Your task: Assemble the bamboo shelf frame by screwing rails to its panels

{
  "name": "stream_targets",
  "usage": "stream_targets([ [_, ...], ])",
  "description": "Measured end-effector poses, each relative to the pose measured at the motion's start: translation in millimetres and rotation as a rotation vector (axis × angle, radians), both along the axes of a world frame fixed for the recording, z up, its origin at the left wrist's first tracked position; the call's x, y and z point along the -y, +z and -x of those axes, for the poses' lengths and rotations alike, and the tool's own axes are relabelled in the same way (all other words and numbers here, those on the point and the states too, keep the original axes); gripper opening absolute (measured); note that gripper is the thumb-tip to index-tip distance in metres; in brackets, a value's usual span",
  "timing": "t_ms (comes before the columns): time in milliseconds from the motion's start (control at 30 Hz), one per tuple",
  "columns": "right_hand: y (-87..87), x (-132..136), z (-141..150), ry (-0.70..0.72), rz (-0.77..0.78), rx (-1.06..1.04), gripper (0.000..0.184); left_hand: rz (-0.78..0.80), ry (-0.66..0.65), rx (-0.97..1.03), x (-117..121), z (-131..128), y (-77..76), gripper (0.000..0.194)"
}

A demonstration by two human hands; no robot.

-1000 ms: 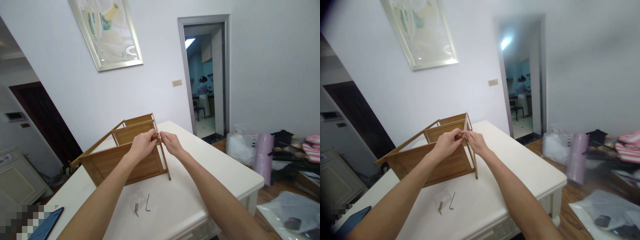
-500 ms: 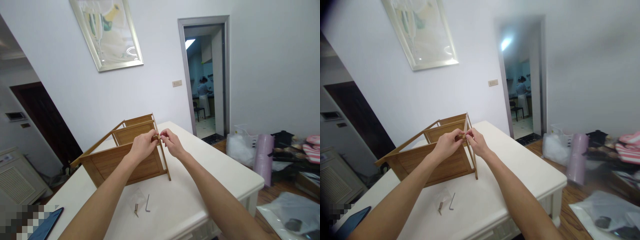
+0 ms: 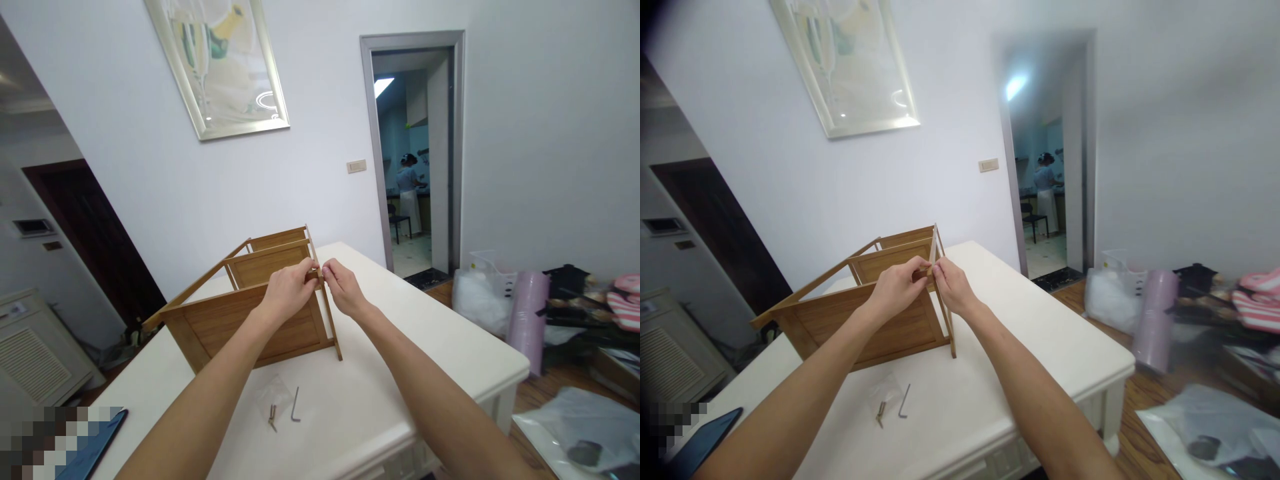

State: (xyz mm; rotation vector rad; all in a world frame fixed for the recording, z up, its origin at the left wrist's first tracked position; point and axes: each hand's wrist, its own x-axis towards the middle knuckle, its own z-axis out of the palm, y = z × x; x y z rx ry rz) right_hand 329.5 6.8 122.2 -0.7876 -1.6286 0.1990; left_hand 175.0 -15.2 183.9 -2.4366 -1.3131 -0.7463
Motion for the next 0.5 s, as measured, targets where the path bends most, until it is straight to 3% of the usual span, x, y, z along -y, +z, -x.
stream_targets([
  [300,0.7,-6.7,2.7,0.016,0.136,-0.057,0.062,-0.001,-0.007,-0.004,1.2,0.3,1.1,0.018],
  [500,-2.3,-5.0,-2.7,0.029,0.156,-0.186,0.057,0.001,-0.019,0.017,-0.9,0.7,-0.5,0.020],
])
